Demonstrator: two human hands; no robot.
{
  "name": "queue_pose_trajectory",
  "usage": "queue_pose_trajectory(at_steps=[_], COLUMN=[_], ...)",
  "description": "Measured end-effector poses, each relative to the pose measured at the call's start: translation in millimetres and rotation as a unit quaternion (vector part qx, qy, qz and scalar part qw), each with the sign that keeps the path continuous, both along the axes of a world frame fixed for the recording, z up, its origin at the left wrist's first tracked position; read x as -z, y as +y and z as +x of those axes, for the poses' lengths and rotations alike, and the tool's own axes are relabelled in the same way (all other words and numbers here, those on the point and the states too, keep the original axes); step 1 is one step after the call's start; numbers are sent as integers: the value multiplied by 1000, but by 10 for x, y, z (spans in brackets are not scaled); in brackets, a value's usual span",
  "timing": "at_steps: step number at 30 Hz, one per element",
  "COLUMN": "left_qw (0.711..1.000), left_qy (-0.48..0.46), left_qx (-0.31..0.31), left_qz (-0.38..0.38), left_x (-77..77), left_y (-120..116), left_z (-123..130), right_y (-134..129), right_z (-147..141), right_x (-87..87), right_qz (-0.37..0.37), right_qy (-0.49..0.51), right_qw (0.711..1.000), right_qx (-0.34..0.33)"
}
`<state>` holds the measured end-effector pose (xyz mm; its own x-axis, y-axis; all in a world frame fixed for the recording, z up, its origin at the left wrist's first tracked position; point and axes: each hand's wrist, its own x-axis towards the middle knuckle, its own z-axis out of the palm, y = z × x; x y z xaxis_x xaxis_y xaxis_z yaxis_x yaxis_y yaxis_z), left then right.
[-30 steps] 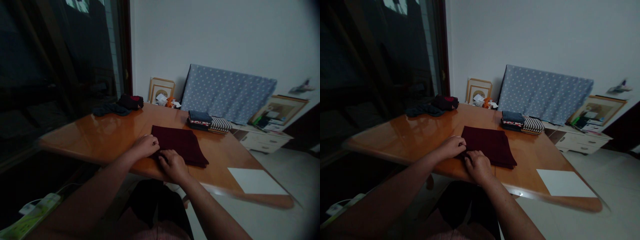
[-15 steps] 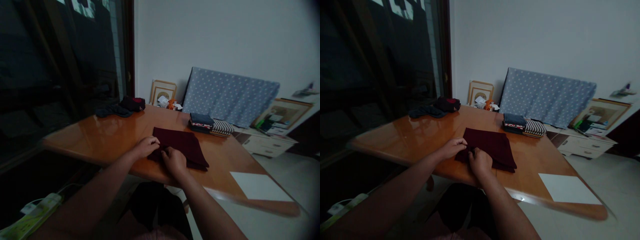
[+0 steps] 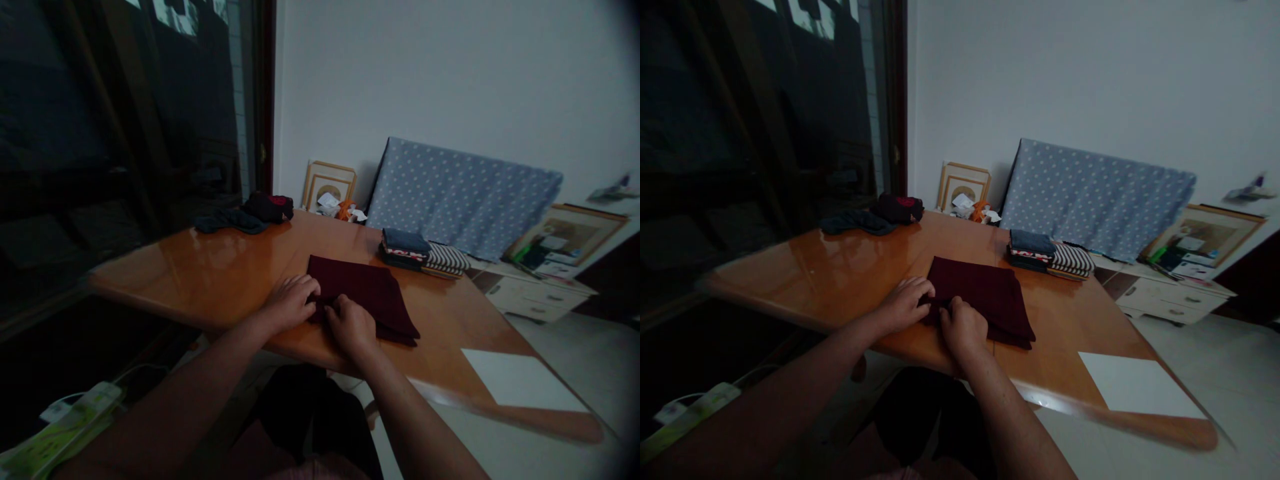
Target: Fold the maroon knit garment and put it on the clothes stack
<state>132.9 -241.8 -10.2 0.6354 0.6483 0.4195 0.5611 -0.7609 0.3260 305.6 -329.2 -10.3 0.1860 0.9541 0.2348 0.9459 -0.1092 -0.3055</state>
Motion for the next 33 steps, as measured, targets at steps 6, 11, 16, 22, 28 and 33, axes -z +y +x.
queue_pose_trajectory(at_steps=[6, 11, 16, 22, 28, 33], left_qw=[1000, 999, 996, 987, 966, 936], left_qy=[7, 6, 28, 17, -2, -54], left_qx=[20, 38, 70, 124, 163, 157], left_qz=[-7, -18, -42, -103, -199, -310], left_x=[63, 64, 26, -19, -132, -133], left_y=[-38, -37, -1, 100, 95, 79], left_z=[-62, -101, -158, -221, -255, -282], right_y=[-193, -275, -263, -234, -187, -90], right_z=[189, 384, 474, 241, -34, -49], right_x=[-55, -14, 8, -64, -67, -39], right_qz=[48, 71, 31, 74, 78, 70], right_qy=[2, -62, -64, -20, -5, 20], right_qw=[999, 995, 997, 984, 976, 985], right_qx=[-6, -12, -37, -160, -205, -159])
